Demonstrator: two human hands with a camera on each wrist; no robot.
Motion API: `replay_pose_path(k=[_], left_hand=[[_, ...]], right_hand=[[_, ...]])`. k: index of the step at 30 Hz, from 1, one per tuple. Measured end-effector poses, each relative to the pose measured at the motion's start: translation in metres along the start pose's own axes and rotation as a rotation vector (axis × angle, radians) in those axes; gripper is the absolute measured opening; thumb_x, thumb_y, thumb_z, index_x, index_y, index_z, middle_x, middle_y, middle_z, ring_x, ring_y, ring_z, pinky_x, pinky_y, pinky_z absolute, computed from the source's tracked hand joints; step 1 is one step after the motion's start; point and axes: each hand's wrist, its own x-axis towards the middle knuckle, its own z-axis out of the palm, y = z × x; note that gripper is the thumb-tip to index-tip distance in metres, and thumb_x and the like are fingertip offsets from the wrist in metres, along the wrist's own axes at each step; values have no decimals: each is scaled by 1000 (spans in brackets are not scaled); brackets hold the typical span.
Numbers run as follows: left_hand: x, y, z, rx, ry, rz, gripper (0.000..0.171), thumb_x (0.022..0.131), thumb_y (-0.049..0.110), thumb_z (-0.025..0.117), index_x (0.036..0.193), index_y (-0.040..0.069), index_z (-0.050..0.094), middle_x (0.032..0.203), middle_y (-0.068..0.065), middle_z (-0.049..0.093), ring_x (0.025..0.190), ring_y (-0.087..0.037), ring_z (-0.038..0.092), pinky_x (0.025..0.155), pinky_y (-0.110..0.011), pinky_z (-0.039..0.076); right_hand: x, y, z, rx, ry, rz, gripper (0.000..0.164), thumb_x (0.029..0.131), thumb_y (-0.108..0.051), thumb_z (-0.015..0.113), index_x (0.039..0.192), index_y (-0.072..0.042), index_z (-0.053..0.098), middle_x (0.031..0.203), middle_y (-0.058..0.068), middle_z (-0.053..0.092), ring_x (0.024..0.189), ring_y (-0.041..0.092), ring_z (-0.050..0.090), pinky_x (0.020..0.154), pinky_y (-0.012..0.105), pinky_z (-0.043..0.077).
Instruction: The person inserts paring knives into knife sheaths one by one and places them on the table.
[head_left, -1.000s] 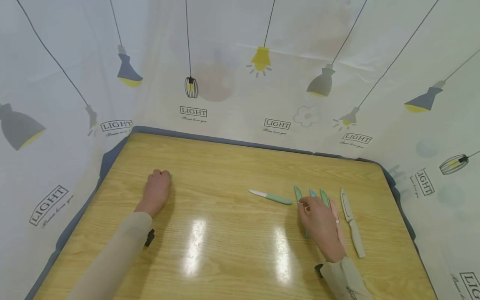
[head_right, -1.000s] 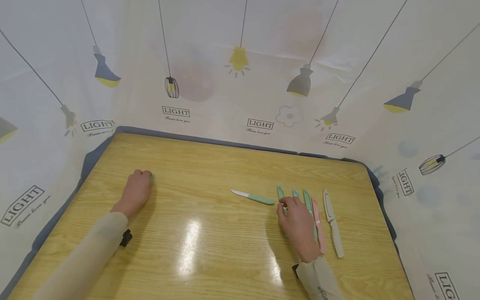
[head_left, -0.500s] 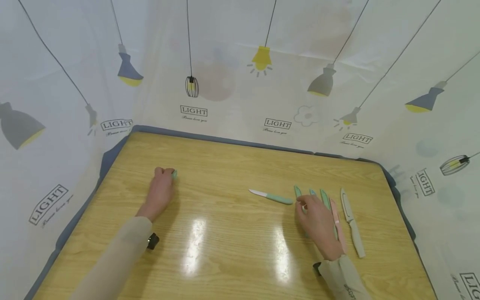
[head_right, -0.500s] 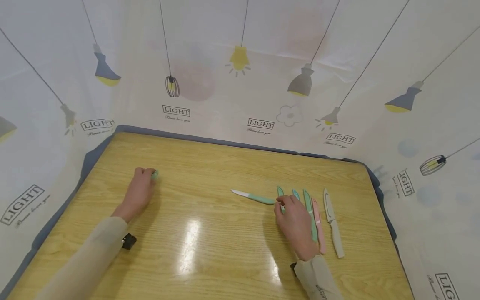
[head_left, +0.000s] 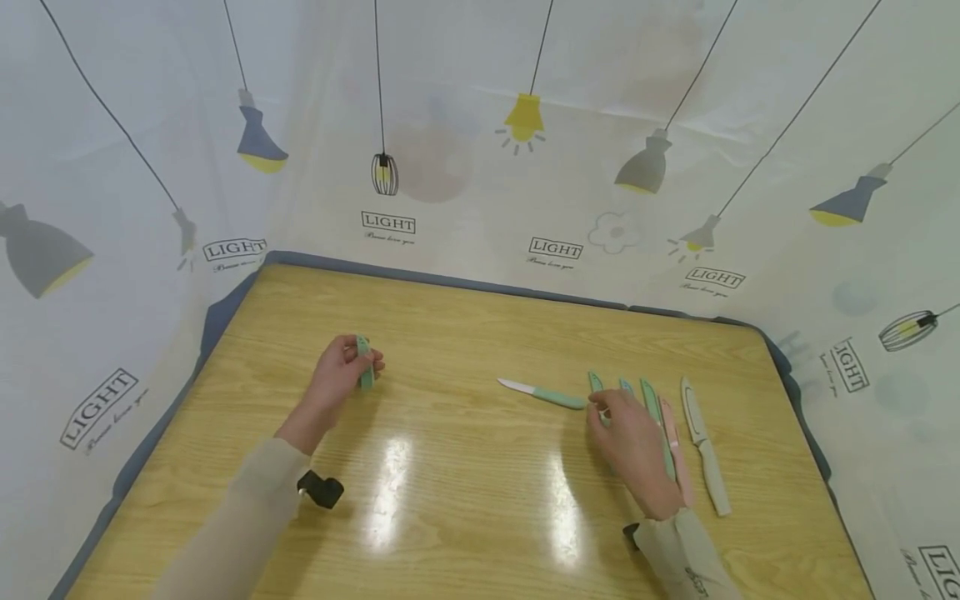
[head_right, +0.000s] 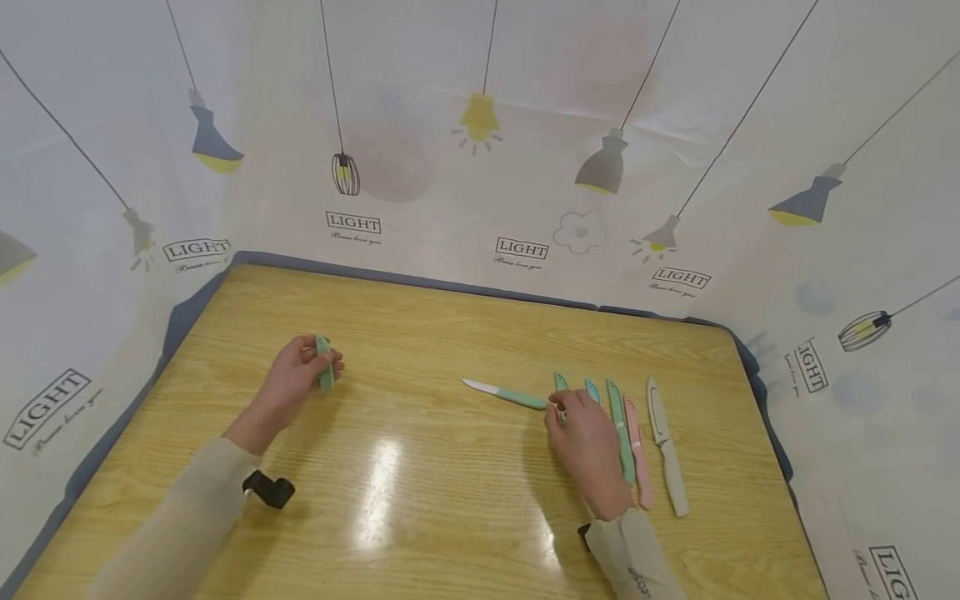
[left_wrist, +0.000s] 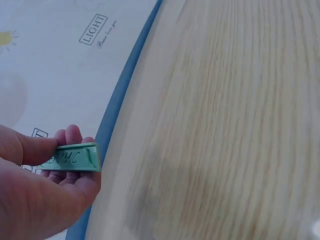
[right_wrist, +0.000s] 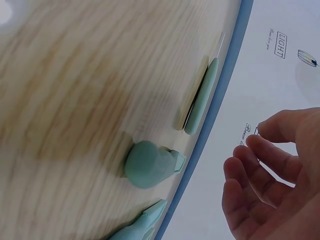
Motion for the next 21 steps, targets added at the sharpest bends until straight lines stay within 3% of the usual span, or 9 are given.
replay_pose_path(k=[6, 11, 16, 21], left_hand=[[-4, -2, 9, -98, -10, -9, 48, 102, 10, 47, 141, -10, 27, 130, -32, 47, 106, -26, 60, 92, -35, 52], [-7, -5, 21, -199, -35, -33, 50, 100, 11, 51, 139, -11, 29, 131, -33, 46, 108, -27, 62, 93, -38, 51], [-11, -9, 34, -308, -57, -59, 50, 99, 10, 53, 138, -11, 30, 133, -34, 43, 111, -31, 60, 93, -40, 51], [-16, -13, 47, -348, -74, -72, 50, 98, 8, 54, 137, -12, 29, 131, -36, 44, 116, -40, 55, 91, -39, 52]], right_hand=[[3, -5, 0, 20, -43, 2, 27, 93, -23, 56, 107, -5, 69, 100, 10, 65, 87, 25, 63, 63, 38, 55], [9, -12, 1, 44, -132, -2, 36, 95, -27, 58, 121, -3, 63, 119, 16, 63, 104, 32, 60, 81, 48, 54], [16, -18, 8, 65, -171, -81, 44, 93, -24, 62, 129, 0, 58, 128, 18, 59, 116, 35, 54, 95, 50, 47], [21, -22, 17, 46, -217, -159, 53, 92, -25, 64, 135, 4, 53, 134, 21, 54, 124, 39, 47, 102, 51, 41]])
